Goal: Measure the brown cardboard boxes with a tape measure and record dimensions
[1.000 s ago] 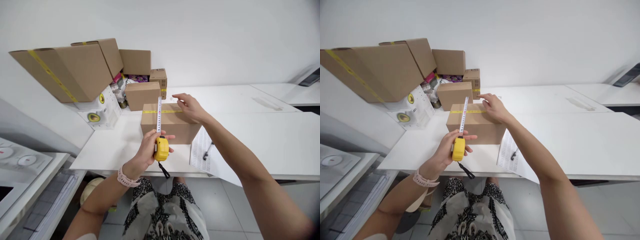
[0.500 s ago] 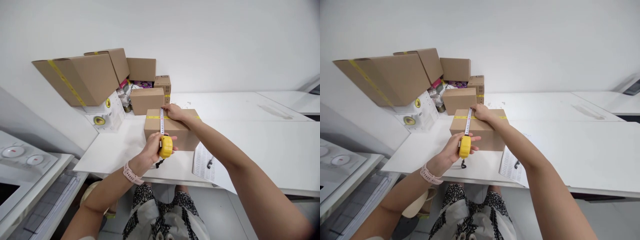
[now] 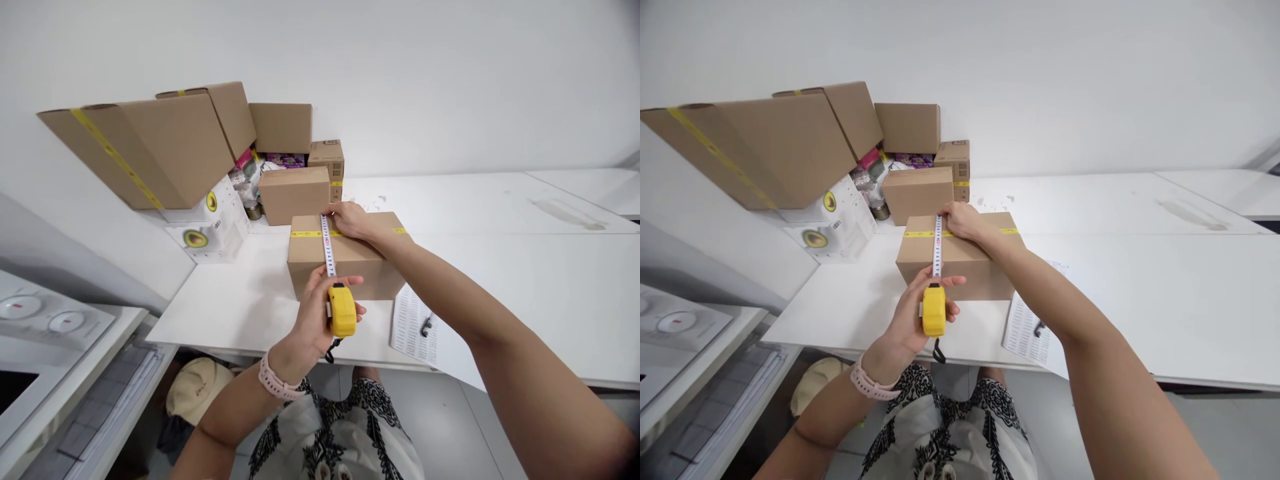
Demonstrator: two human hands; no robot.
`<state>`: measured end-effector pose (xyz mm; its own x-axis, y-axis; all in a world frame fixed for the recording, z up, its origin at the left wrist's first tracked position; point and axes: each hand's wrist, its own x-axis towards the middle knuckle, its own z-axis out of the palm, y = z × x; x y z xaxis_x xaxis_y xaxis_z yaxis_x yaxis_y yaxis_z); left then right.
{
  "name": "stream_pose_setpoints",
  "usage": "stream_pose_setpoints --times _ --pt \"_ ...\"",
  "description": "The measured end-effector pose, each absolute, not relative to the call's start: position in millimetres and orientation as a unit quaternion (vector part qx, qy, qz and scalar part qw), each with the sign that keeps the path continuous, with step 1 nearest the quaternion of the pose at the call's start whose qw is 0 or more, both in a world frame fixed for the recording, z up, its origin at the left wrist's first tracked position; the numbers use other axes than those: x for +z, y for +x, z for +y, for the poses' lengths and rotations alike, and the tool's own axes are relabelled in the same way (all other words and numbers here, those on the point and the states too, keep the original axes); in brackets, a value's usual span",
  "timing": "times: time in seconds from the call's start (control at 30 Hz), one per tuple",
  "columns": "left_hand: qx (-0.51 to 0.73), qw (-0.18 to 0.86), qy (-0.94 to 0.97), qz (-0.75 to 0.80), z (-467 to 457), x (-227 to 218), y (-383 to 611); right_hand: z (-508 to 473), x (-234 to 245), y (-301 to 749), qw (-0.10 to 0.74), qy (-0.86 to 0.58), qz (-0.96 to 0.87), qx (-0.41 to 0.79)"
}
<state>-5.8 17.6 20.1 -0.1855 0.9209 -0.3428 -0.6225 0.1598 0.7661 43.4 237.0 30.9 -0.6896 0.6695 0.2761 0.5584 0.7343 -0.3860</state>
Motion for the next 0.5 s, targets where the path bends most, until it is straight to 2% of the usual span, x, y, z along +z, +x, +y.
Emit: stream_pose_setpoints --times 0.5 --pt "0.618 0.628 0.182 0.436 16.2 19.3 -11.9 229.8 39.0 43.5 0.191 -0.340 -0.909 0.151"
